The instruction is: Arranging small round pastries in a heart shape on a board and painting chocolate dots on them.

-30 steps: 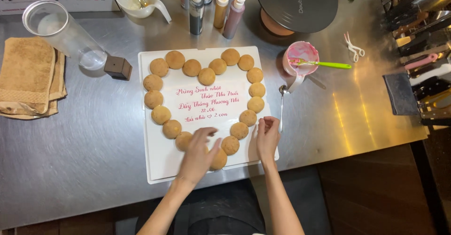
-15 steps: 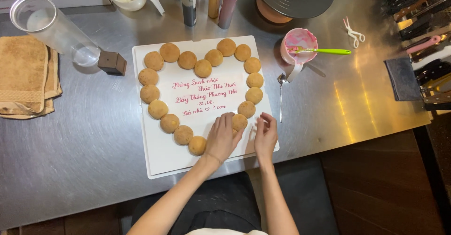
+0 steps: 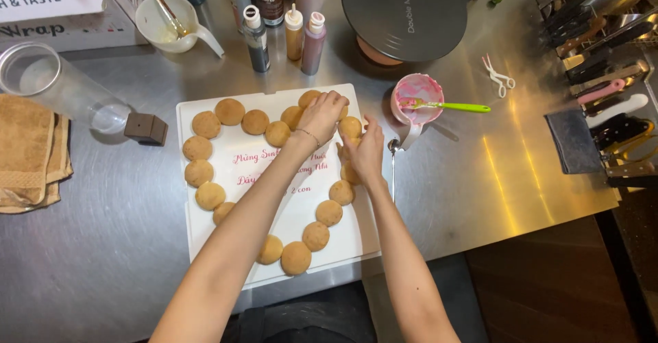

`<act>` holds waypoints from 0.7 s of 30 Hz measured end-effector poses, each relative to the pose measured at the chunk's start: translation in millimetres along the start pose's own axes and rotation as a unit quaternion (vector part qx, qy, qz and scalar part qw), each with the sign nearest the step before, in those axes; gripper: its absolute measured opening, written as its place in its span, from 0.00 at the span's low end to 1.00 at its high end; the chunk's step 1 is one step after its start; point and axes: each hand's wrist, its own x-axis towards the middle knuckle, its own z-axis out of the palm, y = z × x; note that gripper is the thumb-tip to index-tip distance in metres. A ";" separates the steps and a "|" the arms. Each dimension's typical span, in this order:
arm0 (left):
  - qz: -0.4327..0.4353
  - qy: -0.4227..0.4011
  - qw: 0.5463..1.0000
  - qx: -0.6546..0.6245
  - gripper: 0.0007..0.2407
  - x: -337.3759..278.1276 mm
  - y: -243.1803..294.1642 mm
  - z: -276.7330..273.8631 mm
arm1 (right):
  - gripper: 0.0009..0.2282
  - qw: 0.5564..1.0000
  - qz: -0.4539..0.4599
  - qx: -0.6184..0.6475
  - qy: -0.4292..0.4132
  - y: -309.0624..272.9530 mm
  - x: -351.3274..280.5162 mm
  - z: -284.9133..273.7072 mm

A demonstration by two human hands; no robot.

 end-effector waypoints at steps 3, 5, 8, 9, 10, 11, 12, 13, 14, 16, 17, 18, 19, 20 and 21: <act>0.059 -0.093 0.992 0.060 0.20 30.5 -35.3 26.0 | 0.33 0.999 0.000 -0.049 -0.007 -15.5 12.4 8.8; 0.070 -0.133 0.984 0.098 0.20 41.5 -52.5 38.5 | 0.34 0.995 0.017 -0.094 -0.017 -25.4 14.4 9.7; 0.007 -0.212 0.975 0.060 0.21 46.7 -55.7 32.2 | 0.31 0.995 0.029 -0.095 -0.010 -6.3 15.4 20.9; 0.007 -0.217 0.974 0.058 0.21 48.6 -55.6 29.1 | 0.31 0.995 0.034 -0.096 -0.011 -2.9 17.8 22.0; 0.011 -0.209 0.977 0.048 0.23 47.6 -56.3 25.3 | 0.29 0.996 0.030 -0.080 -0.002 -0.1 18.2 24.2; 0.015 -0.201 0.979 0.038 0.25 45.5 -57.0 21.1 | 0.27 0.998 0.025 -0.065 0.008 2.3 17.3 26.6; 0.011 -0.205 0.978 0.035 0.25 44.5 -61.4 26.6 | 0.27 0.997 0.030 -0.066 0.003 1.3 17.3 26.4; 0.020 -0.183 0.982 0.035 0.25 42.6 -65.3 31.6 | 0.27 0.998 0.025 -0.058 0.010 -0.4 16.4 26.0; 0.028 -0.158 0.986 0.036 0.26 42.7 -68.8 36.1 | 0.26 0.998 0.017 -0.050 0.018 -2.0 18.0 24.6; 0.022 -0.160 0.986 0.036 0.26 41.6 -69.0 39.5 | 0.26 0.999 0.017 -0.050 0.014 -0.8 18.8 26.0; 0.020 -0.161 0.986 0.039 0.26 41.2 -68.5 40.5 | 0.26 0.999 0.015 -0.048 0.015 -0.7 19.3 26.3; 0.018 -0.161 0.986 0.038 0.26 41.4 -68.1 40.6 | 0.26 0.999 0.014 -0.050 0.013 -1.6 20.2 23.0; 0.017 -0.166 0.985 0.038 0.28 41.4 -67.1 40.6 | 0.27 0.999 -0.003 -0.049 0.010 -2.6 20.7 19.0; 0.017 -0.171 0.984 0.038 0.29 41.5 -65.0 41.0 | 0.29 0.999 -0.021 -0.049 0.006 -3.2 20.9 14.2; 0.016 -0.171 0.985 0.036 0.29 37.8 -58.7 33.2 | 0.29 0.998 -0.021 -0.051 0.005 -7.9 19.5 2.0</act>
